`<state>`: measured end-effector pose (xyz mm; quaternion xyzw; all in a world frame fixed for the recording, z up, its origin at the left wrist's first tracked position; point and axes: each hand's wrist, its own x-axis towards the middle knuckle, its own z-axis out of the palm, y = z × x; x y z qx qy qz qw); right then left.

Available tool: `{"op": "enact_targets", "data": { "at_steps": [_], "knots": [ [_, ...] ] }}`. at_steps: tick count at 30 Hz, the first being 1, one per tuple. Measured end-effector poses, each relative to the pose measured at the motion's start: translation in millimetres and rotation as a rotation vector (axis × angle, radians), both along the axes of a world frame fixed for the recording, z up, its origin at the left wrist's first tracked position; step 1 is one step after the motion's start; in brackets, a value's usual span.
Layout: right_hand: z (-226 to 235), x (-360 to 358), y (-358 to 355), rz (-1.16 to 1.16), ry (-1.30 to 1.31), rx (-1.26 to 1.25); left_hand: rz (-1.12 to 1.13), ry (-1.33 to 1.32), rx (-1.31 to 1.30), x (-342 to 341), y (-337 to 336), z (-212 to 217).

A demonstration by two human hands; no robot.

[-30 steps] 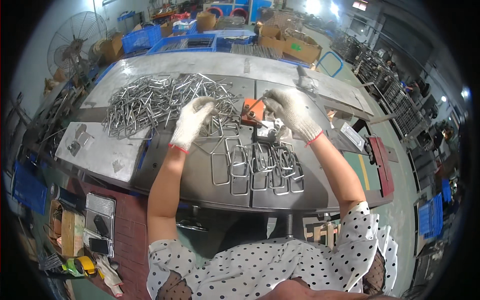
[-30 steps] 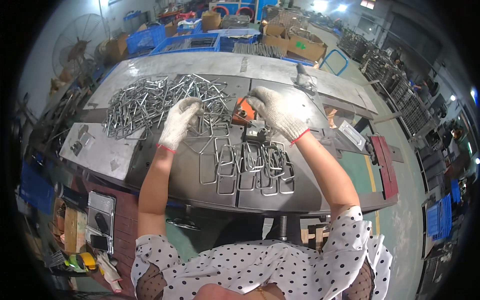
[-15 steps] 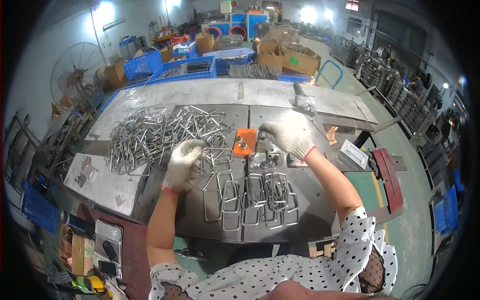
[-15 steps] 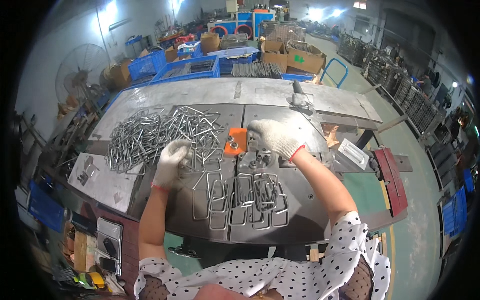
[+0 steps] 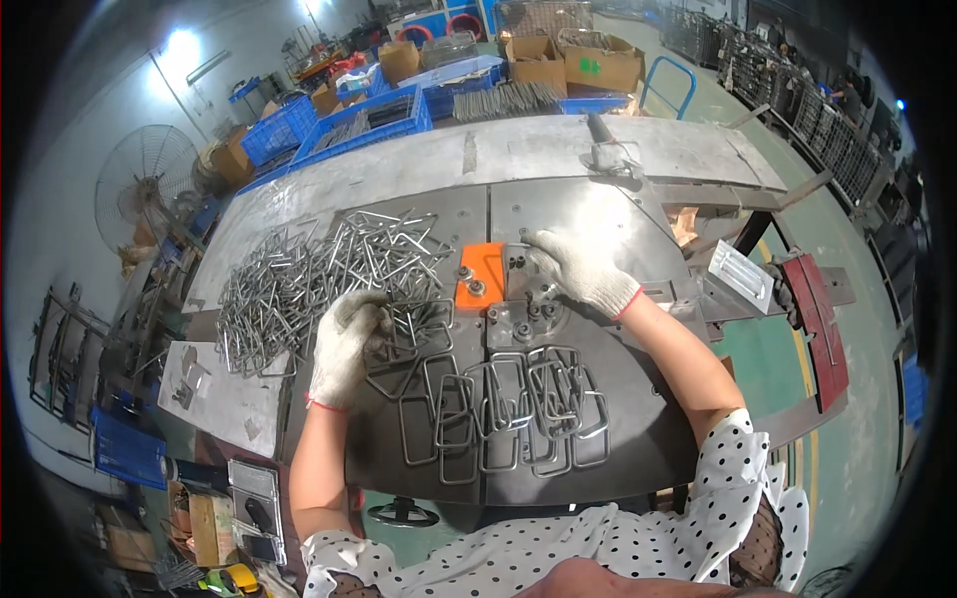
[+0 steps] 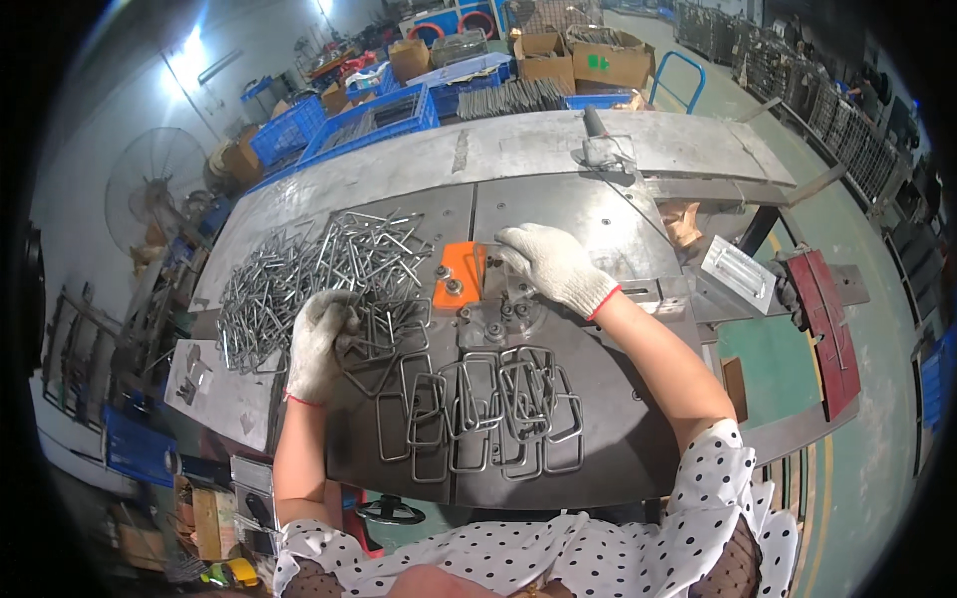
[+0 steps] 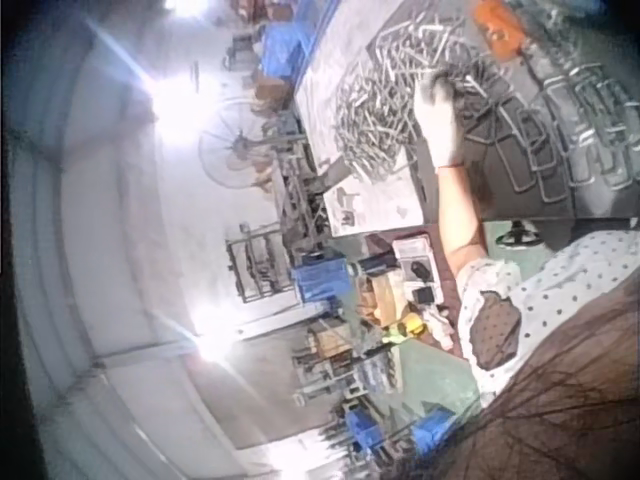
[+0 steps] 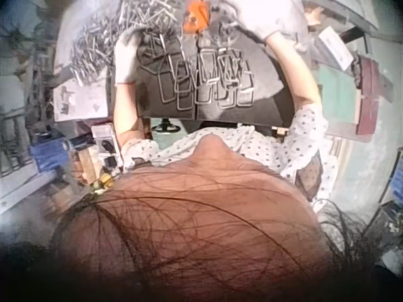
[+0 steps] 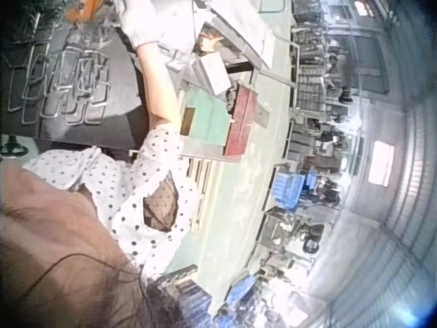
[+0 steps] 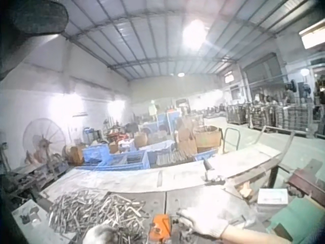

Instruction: Bending metal wires into rectangular frames using a manual jig on a workbench.

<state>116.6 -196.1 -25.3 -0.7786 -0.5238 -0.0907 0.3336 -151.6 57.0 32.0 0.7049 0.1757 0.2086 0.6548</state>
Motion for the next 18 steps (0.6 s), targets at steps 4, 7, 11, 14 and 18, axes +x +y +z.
{"op": "enact_targets", "data": {
  "at_steps": [4,7,11,14,18],
  "knots": [
    [8,-9,3,0.034,0.163,0.032,-0.065,0.029,0.122,25,-13,19],
    [1,-11,4,0.095,0.006,0.065,-0.104,-0.083,0.166,50,-11,20],
    [-3,-7,-3,-0.029,0.006,0.026,-0.103,-0.173,0.141,76,-22,22],
    [-3,-3,-2,-0.129,-0.006,0.02,-0.162,-0.151,0.087,84,-22,19],
    [-6,10,-5,-0.104,-0.171,-0.104,-0.247,-0.042,0.145,90,-36,31]
  ]
}}
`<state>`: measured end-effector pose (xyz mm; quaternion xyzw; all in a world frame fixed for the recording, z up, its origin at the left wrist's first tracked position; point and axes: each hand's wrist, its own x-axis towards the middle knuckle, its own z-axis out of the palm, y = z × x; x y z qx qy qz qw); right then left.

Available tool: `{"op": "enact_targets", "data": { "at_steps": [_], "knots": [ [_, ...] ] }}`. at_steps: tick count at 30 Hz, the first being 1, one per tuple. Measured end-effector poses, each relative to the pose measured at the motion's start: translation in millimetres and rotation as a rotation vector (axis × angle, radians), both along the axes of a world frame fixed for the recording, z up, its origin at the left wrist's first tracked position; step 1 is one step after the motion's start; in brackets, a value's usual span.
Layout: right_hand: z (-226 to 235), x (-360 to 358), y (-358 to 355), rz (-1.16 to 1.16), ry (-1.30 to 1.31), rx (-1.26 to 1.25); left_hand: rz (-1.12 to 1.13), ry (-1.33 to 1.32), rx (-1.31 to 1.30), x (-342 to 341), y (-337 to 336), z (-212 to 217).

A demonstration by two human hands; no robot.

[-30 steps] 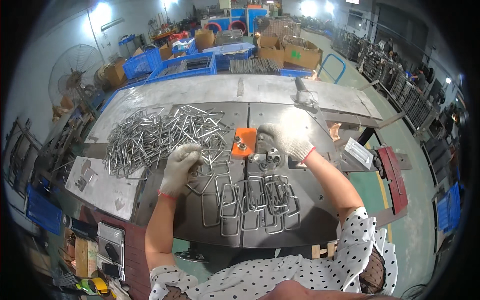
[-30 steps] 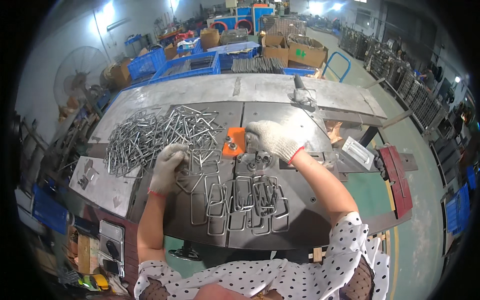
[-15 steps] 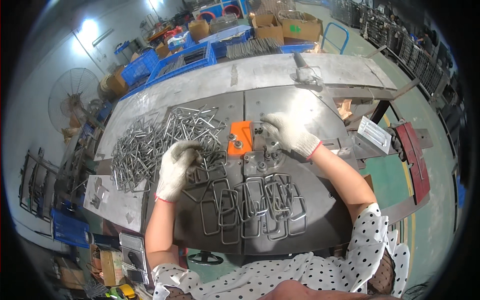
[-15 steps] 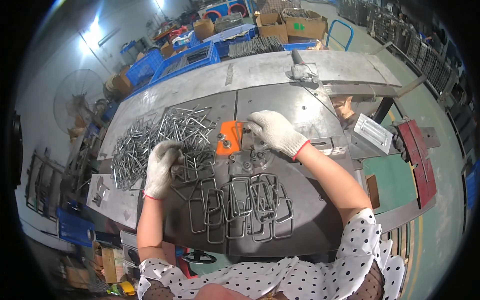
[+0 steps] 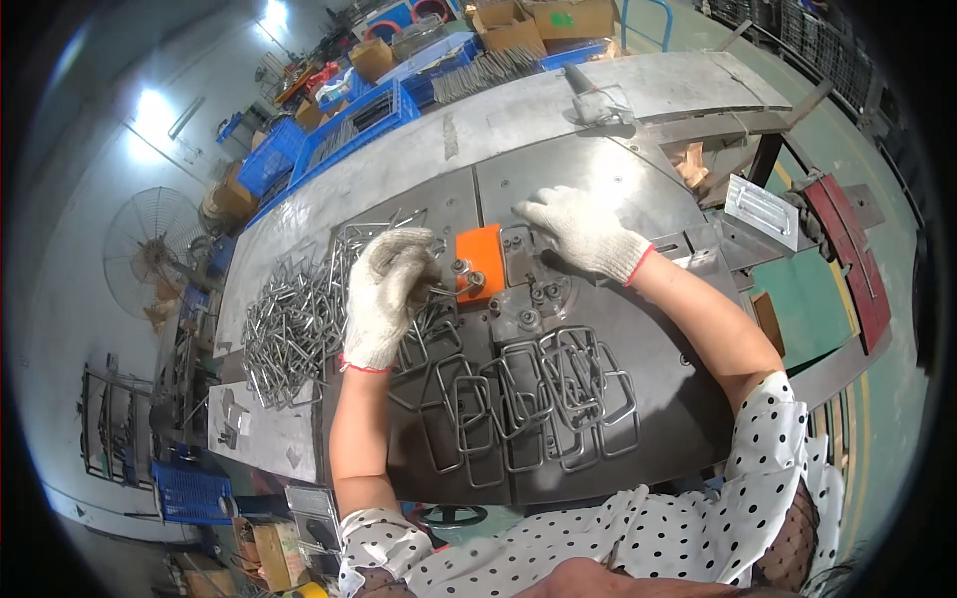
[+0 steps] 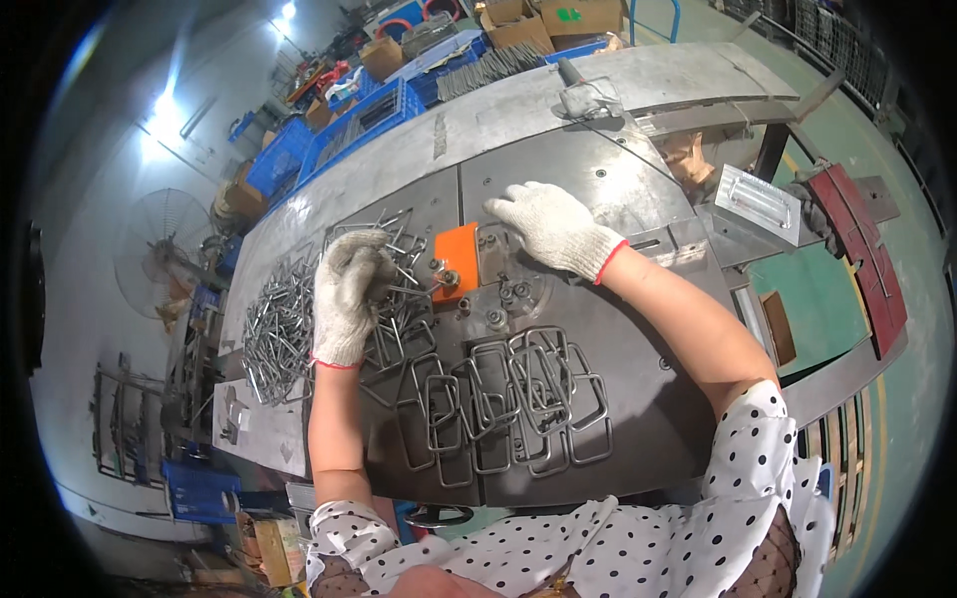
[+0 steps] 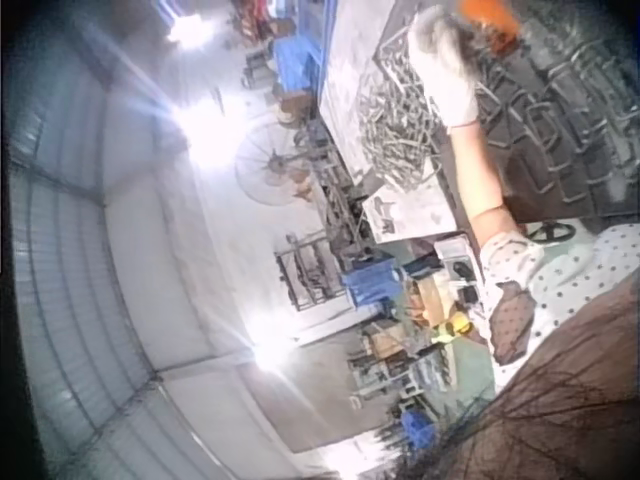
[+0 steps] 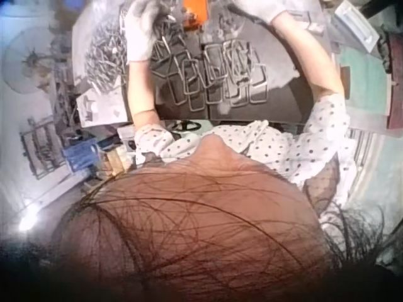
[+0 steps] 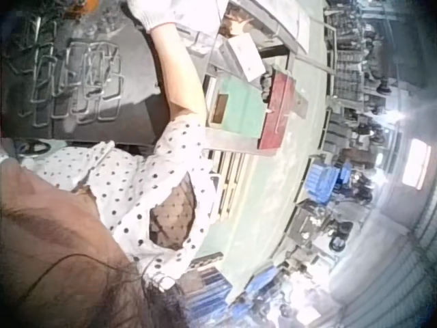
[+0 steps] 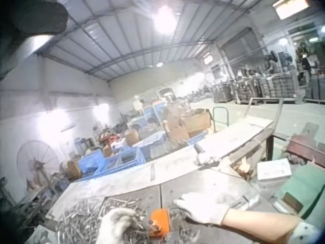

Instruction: Bending metal wires into rectangular frames using a manual jig on a workbench.

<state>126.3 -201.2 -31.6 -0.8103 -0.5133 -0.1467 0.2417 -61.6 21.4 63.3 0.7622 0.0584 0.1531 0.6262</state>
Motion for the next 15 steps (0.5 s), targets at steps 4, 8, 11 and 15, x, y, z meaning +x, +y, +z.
{"op": "enact_targets", "data": {
  "at_steps": [4,8,11,15],
  "knots": [
    [-17,6,-1,0.023,-0.144,-0.188,-0.109,0.074,0.022,20,-9,-3],
    [-23,8,1,0.017,-0.069,-0.25,-0.174,0.164,0.088,45,-23,-8],
    [-23,7,0,-0.014,-0.109,-0.256,-0.231,0.191,0.107,52,-31,-8],
    [-18,3,0,-0.01,-0.092,-0.289,-0.277,0.175,0.119,56,-36,-11]
  ]
}}
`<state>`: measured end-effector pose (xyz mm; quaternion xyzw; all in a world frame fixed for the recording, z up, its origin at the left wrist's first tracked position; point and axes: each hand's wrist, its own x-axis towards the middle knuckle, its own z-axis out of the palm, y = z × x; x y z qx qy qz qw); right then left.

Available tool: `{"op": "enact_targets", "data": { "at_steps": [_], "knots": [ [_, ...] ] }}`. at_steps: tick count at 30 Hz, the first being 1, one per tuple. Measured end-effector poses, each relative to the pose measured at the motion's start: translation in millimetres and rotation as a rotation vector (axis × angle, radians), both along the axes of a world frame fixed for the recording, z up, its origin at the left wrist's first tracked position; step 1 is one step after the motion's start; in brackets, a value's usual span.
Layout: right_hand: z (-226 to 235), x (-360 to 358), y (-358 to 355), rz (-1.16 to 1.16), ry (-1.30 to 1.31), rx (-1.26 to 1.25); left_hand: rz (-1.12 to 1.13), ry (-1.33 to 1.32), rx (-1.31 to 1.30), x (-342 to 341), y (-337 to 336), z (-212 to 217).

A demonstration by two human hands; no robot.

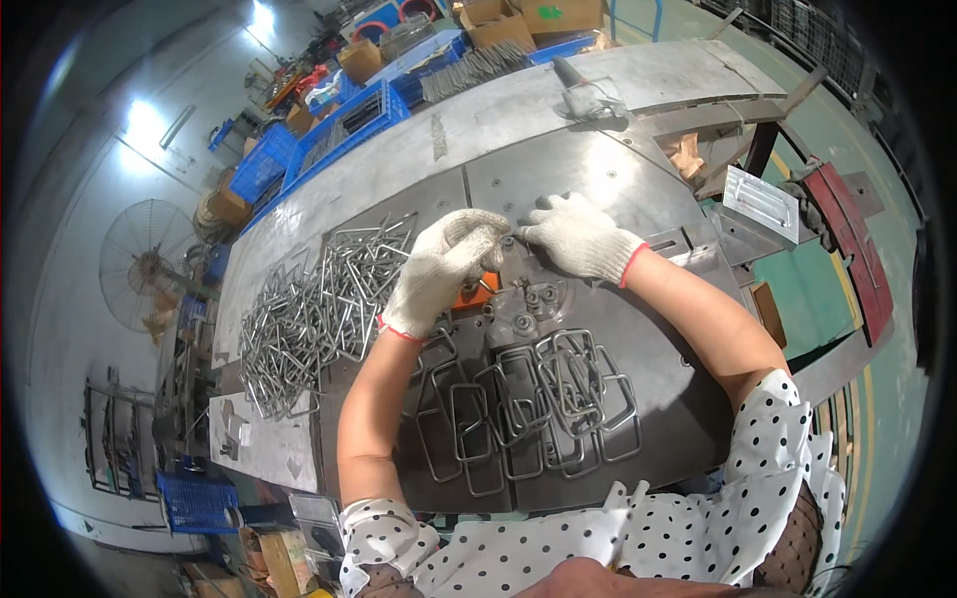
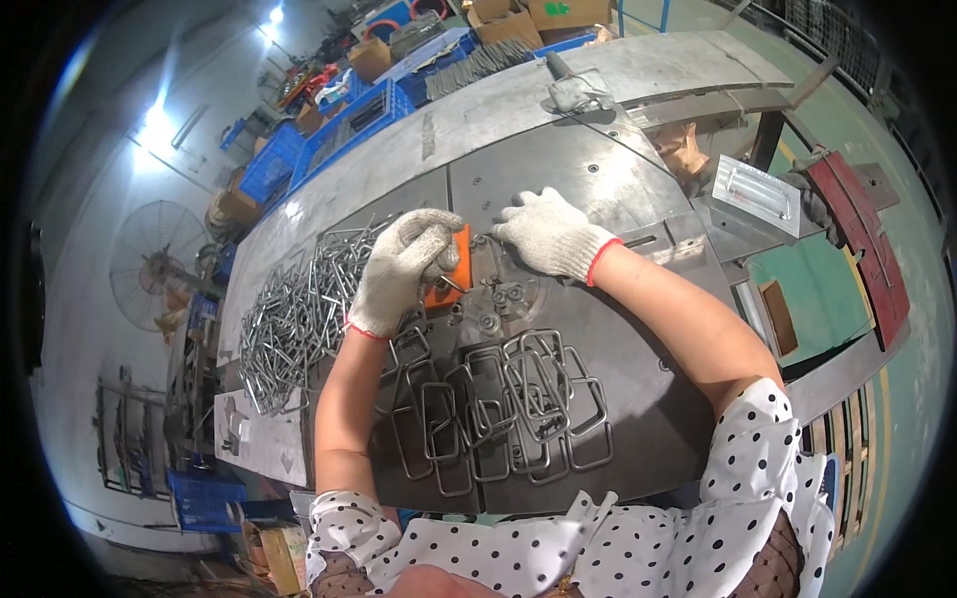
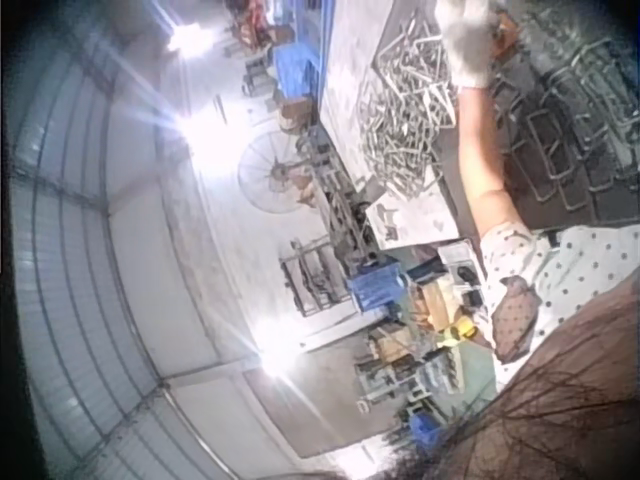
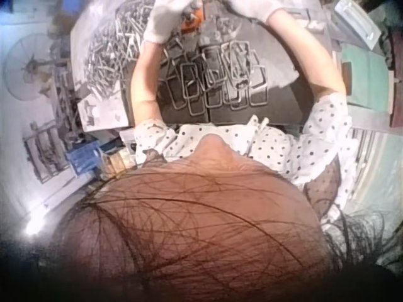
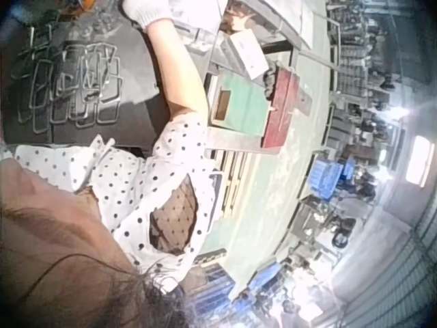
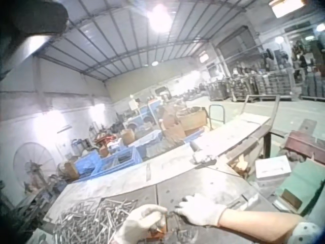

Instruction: Bending metal wires into rectangular frames using a manual jig on a workbench.

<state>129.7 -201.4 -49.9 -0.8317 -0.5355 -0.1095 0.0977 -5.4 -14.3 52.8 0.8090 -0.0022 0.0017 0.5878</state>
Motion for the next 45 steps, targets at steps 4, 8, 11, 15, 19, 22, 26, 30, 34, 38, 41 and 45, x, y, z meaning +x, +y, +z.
{"op": "enact_targets", "data": {
  "at_steps": [4,8,11,15,19,22,26,30,34,38,41,45],
  "knots": [
    [-1,0,1,-0.007,-0.048,-0.018,-0.001,0.032,-0.06,2,-7,2],
    [1,-1,1,-0.024,-0.032,-0.046,-0.008,0.039,-0.093,5,-13,-11],
    [-4,2,0,-0.033,-0.014,-0.01,-0.029,0.026,0.041,3,-20,-6],
    [-4,1,1,-0.027,0.015,-0.005,-0.074,-0.022,0.081,7,-13,-11],
    [-3,-1,1,-0.028,0.01,-0.007,-0.062,-0.039,0.084,5,-15,-11],
    [-4,0,0,-0.038,0.003,-0.013,-0.047,-0.042,0.113,6,-17,-10],
    [-2,-2,0,-0.038,0.01,-0.019,-0.045,-0.075,0.161,6,-16,-13],
    [-2,-2,0,-0.039,0.014,-0.017,-0.065,-0.088,0.109,6,-14,-16],
    [-5,1,-1,-0.036,0.033,-0.012,-0.095,-0.103,0.069,8,-14,-18],
    [-4,0,-1,-0.03,0.038,-0.019,-0.104,-0.071,0.038,9,-10,-21],
    [-8,2,-2,-0.032,0.027,0.008,-0.127,-0.125,0.062,9,-13,-19],
    [-1,-1,-3,-0.012,0.045,0.012,-0.144,-0.107,0.024,12,-9,-22]
  ]
}}
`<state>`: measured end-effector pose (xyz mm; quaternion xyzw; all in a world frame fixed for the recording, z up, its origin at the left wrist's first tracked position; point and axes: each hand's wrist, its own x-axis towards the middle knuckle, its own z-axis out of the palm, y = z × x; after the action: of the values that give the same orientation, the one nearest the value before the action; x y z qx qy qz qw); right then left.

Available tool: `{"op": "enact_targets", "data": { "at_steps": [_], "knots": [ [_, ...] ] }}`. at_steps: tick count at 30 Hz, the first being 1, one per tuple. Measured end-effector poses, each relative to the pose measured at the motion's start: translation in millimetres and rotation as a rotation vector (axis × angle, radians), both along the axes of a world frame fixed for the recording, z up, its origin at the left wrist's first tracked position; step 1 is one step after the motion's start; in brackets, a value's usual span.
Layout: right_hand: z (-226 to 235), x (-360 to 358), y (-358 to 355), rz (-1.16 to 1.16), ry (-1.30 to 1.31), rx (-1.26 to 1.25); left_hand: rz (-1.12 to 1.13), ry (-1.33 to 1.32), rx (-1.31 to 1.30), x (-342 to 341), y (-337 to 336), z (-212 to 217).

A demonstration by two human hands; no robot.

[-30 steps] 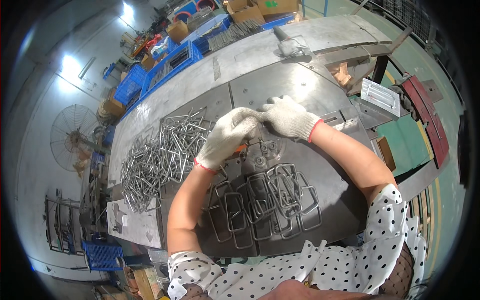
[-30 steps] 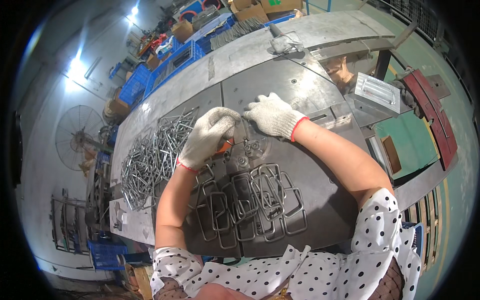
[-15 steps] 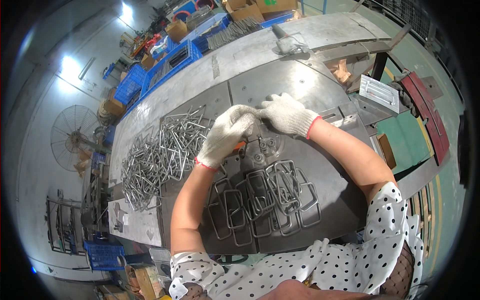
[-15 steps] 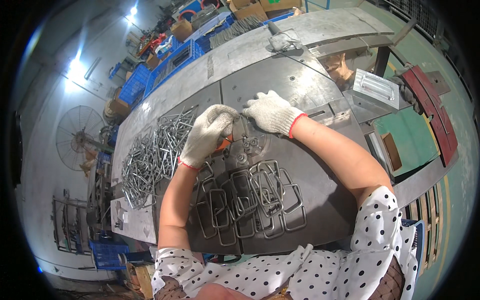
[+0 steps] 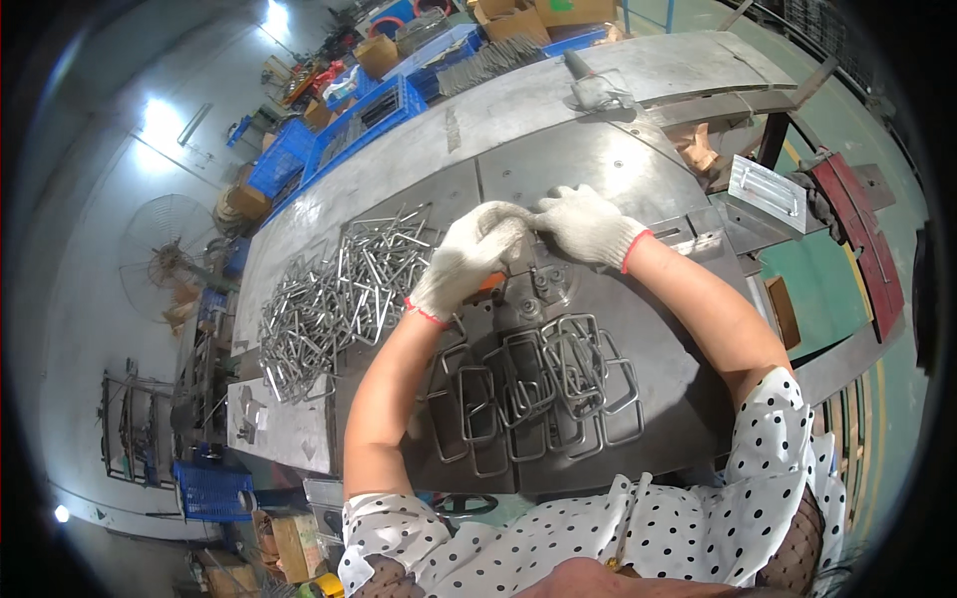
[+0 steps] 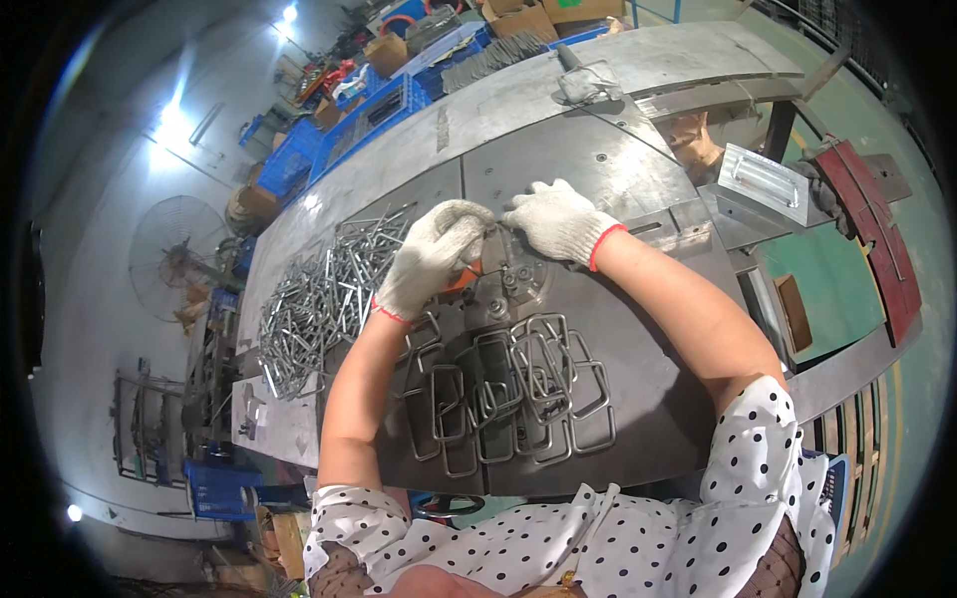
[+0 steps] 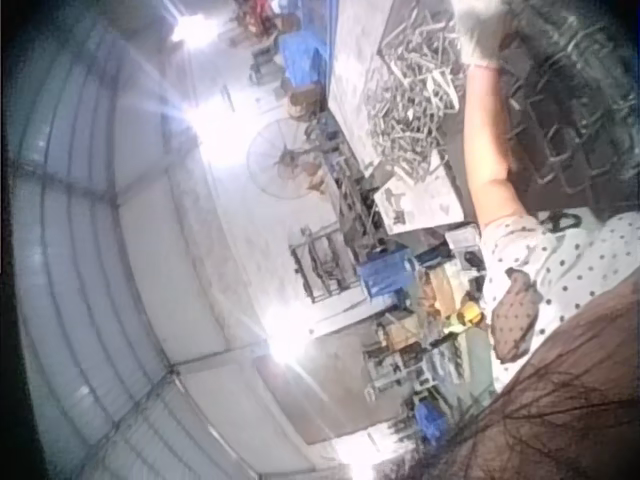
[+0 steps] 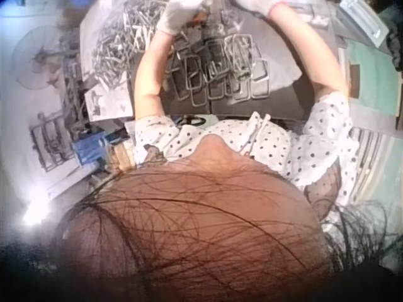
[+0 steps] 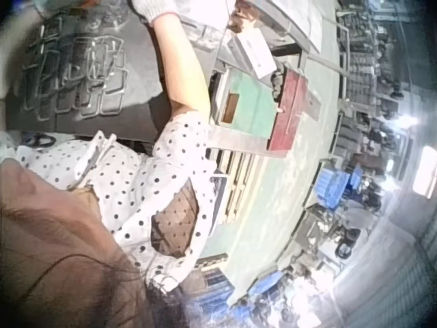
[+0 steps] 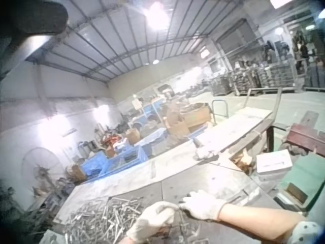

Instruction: Bending metal wires into rectangular frames using a manual jig on a workbench.

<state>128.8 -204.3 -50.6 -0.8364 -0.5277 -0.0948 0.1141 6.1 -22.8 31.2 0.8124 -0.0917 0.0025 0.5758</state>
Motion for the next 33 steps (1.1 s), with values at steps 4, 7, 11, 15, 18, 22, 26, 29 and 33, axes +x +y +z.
{"op": "enact_targets", "data": {
  "at_steps": [4,7,11,15,18,22,26,29,33],
  "knots": [
    [-4,3,-1,-0.02,0.001,-0.019,0.079,0.085,0.12,-7,-11,32],
    [-9,5,-1,-0.018,-0.027,0.028,0.319,0.024,0.124,-23,0,60],
    [-1,0,3,-0.017,0.012,-0.003,0.334,-0.088,0.322,-69,55,68],
    [-2,2,-1,-0.035,0.039,-0.026,0.354,0.18,0.901,-115,49,61],
    [-5,4,0,-0.042,0.024,-0.001,0.287,0.209,1.108,-156,69,21],
    [-3,2,-2,-0.038,0.009,-0.018,0.607,0.163,1.131,-190,90,4],
    [-4,4,-2,-0.032,0.052,0.012,0.735,0.227,0.971,-197,119,-13],
    [-10,6,-1,-0.04,0.062,0.049,0.764,0.228,0.805,-193,123,-21],
    [-10,6,-2,-0.038,0.057,0.066,0.747,0.254,0.833,-192,130,-40]
  ]
}}
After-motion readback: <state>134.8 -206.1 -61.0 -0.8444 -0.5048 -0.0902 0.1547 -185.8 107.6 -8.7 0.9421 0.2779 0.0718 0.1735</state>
